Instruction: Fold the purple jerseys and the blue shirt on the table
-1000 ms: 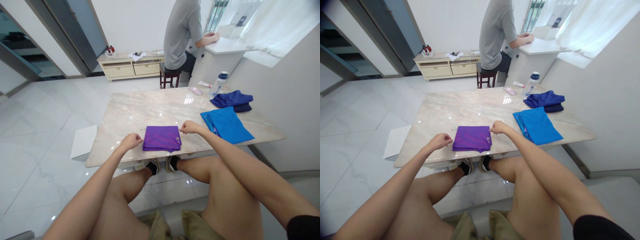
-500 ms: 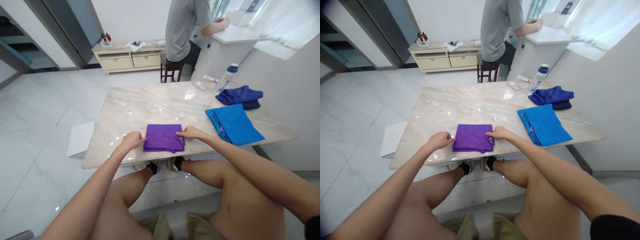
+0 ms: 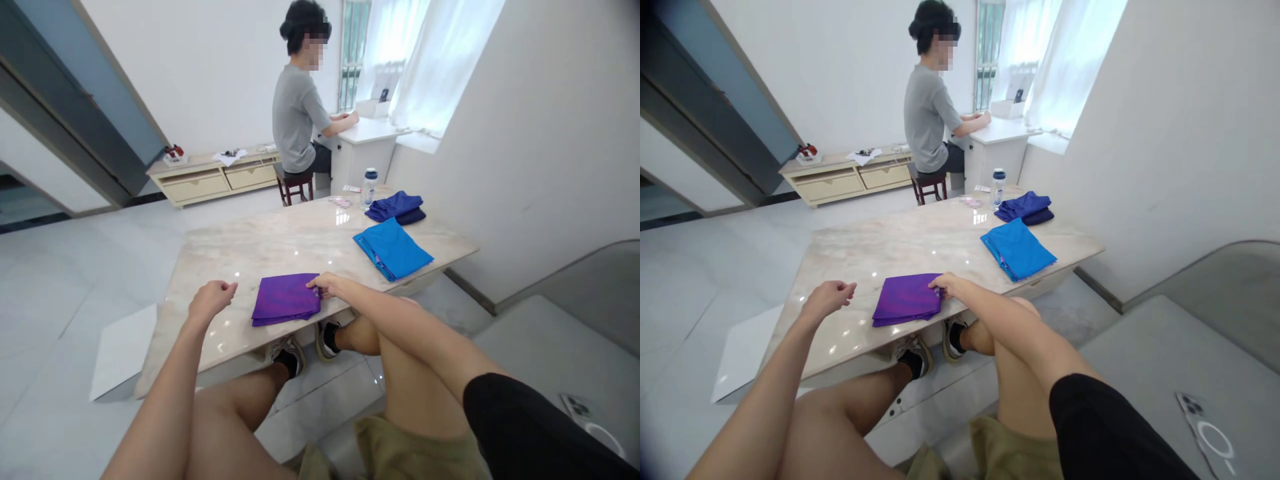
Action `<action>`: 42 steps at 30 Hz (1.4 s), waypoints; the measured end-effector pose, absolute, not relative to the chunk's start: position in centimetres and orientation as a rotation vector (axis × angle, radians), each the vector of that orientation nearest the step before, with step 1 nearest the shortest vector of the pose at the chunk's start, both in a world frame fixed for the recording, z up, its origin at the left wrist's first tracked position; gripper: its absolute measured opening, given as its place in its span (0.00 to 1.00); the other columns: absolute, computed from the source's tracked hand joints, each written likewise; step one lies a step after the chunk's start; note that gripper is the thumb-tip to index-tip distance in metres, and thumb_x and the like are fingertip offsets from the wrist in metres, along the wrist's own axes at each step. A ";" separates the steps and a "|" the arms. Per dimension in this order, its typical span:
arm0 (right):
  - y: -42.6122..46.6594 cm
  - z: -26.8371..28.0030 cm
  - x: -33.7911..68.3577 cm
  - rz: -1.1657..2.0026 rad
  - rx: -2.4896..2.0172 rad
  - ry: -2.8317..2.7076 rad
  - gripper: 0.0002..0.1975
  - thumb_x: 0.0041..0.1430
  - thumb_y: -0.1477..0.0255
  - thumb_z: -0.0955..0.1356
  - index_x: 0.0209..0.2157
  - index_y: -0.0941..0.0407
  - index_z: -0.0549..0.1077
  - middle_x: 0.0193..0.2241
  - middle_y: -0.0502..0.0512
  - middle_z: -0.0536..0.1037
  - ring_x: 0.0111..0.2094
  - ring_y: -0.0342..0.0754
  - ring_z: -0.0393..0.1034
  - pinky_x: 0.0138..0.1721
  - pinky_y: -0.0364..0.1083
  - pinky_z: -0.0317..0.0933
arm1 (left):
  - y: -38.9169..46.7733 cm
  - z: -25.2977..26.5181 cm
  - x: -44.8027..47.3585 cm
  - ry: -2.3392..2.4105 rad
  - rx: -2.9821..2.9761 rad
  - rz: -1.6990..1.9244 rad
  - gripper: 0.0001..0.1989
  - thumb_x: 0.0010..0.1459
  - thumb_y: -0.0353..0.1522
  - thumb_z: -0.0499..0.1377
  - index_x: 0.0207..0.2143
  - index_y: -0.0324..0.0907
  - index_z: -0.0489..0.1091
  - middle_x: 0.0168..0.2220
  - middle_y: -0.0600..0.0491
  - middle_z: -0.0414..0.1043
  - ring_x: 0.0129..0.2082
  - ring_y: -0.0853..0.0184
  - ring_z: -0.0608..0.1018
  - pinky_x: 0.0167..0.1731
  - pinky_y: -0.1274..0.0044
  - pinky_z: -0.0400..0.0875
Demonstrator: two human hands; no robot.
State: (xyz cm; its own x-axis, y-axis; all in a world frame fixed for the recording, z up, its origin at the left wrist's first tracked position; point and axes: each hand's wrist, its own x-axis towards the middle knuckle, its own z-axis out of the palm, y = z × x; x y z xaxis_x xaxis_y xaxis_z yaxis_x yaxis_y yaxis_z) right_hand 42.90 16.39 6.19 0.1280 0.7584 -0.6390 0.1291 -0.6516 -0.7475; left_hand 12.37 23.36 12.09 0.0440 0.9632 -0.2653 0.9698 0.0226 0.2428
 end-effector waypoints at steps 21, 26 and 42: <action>-7.7 24.3 70.3 0.684 -1.726 -0.464 0.06 0.65 0.79 0.76 0.37 0.59 0.76 0.29 0.56 0.83 0.28 0.45 0.78 0.38 0.46 0.79 | 20.6 14.7 23.0 1.739 2.427 -0.102 0.25 0.68 0.48 0.50 0.45 0.45 0.82 0.49 0.34 0.84 0.52 0.37 0.83 0.46 0.56 0.78; -4.4 21.9 71.8 0.607 -1.624 -0.375 0.11 0.65 0.80 0.75 0.32 0.56 0.70 0.26 0.52 0.80 0.28 0.45 0.76 0.40 0.48 0.80 | 20.6 15.1 24.6 1.731 2.442 -0.133 0.26 0.70 0.47 0.49 0.47 0.43 0.82 0.50 0.33 0.84 0.52 0.36 0.83 0.45 0.56 0.77; 3.6 8.7 69.8 0.773 -1.789 -0.129 0.07 0.67 0.71 0.72 0.37 0.54 0.70 0.31 0.53 0.82 0.32 0.46 0.80 0.37 0.44 0.77 | 21.3 13.9 28.0 1.745 2.521 -0.235 0.25 0.72 0.46 0.49 0.47 0.43 0.82 0.48 0.34 0.83 0.48 0.38 0.84 0.43 0.59 0.76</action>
State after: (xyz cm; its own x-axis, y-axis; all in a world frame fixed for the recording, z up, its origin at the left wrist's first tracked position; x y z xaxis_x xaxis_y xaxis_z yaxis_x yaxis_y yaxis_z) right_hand 69.84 3.63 8.68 0.7787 0.4504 -0.4367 -0.2842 -0.3672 -0.8856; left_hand 28.01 21.32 13.93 0.3451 0.9243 -0.1627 0.9345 -0.3546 -0.0321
